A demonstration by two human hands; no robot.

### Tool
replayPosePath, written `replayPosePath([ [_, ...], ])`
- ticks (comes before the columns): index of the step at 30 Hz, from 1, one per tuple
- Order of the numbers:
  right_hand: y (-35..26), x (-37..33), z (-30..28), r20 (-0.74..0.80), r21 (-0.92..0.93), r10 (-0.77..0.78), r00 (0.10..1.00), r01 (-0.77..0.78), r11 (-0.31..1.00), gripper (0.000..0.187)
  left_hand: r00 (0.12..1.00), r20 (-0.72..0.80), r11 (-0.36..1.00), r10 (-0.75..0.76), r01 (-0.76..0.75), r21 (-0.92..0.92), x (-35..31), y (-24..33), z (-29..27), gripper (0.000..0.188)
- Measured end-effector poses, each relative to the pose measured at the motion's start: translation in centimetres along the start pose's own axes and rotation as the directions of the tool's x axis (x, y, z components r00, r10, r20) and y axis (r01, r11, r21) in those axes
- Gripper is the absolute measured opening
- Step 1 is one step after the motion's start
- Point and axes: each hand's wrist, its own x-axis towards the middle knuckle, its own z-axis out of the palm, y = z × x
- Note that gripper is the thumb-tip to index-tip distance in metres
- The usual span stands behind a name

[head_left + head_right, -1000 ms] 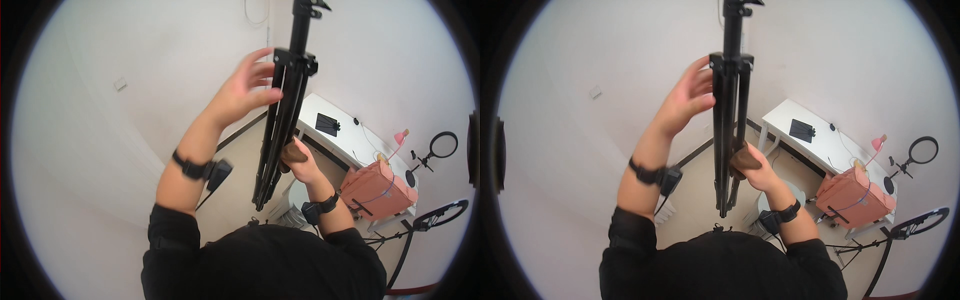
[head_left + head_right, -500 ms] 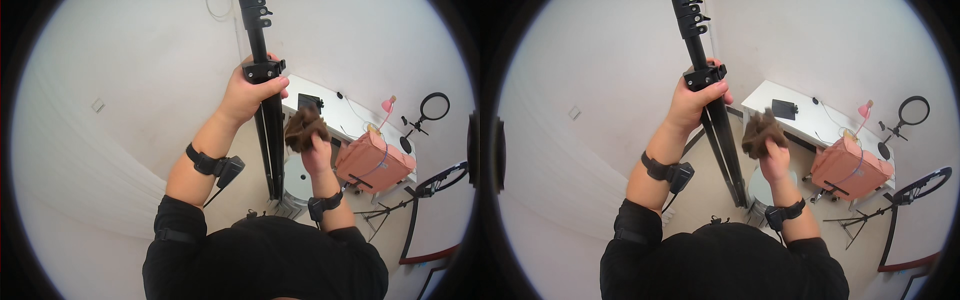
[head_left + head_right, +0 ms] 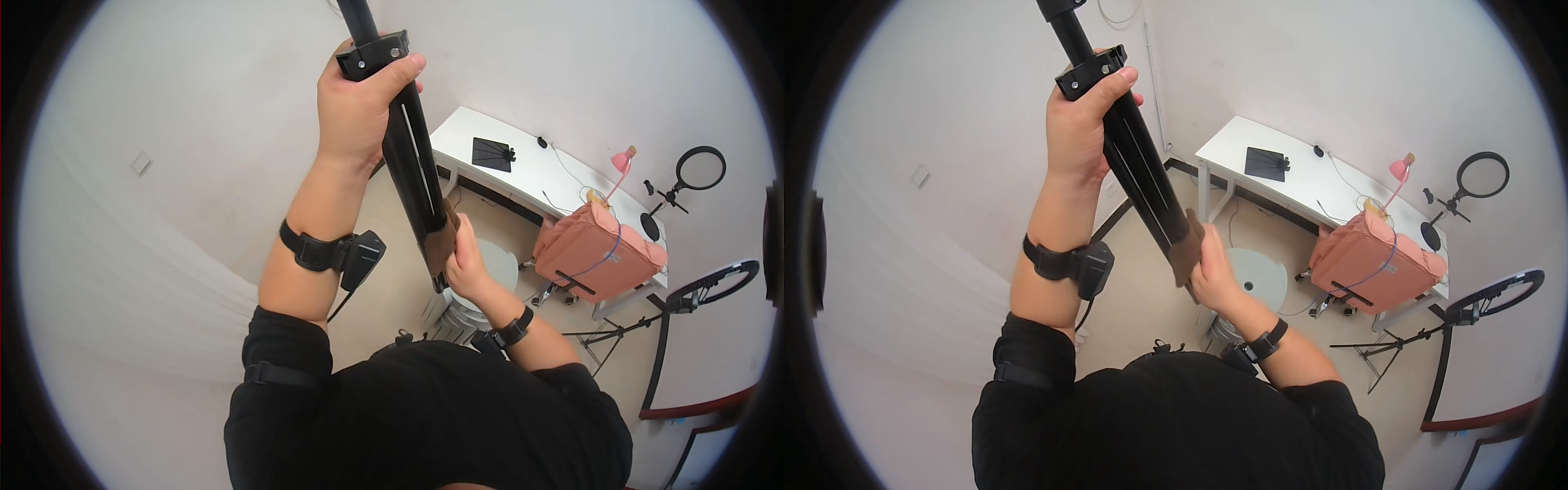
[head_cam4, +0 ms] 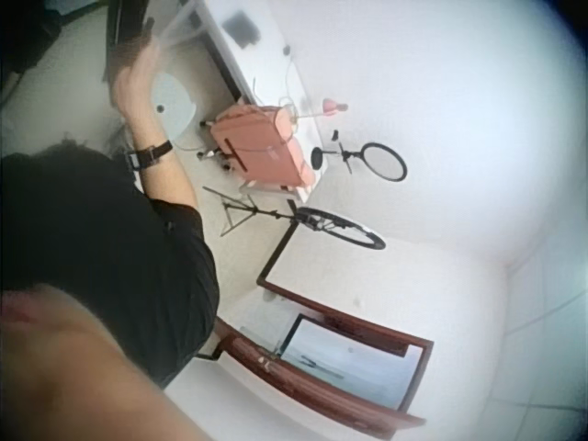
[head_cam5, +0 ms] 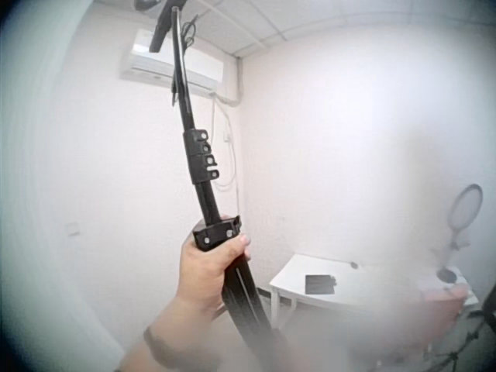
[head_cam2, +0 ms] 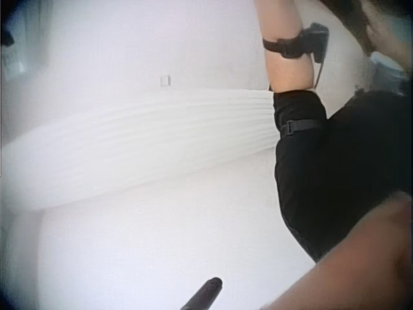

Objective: The person is wiping down a black light stand and then attaching a ring light and a control box to it.

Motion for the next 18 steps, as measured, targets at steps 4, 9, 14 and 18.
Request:
replayPosePath([
  [4, 0.5, -1.1, -0.1, 0.036, 0.043, 0.036, 0.999, -0.037, 0.998, 0.046, 0.998, -0.016, 0.997, 0.067, -0.067, 0.027, 0.0, 0.9, -0.4, 0.033],
  [9, 7.2, -7.0, 1.2, 0.203, -0.011, 0.141, 0.969, -0.141, 0.99, 0.047, 0.995, -0.062, 0.986, 0.084, -0.073, 0.151, 1.3, 2.8, -1.7, 0.024],
  [14, 7.2, -7.7, 1.2, 0.258, 0.081, 0.213, 0.942, -0.241, 0.967, 0.046, 0.995, -0.061, 0.979, 0.076, -0.063, 0.194, 1.6, 3.2, -3.0, 0.024],
  [18, 9.8, -8.7, 1.5, 0.408, 0.022, 0.247, 0.879, -0.28, 0.96, 0.04, 0.995, -0.102, 0.968, 0.023, 0.004, 0.252, 2.2, 3.1, -3.9, 0.024],
])
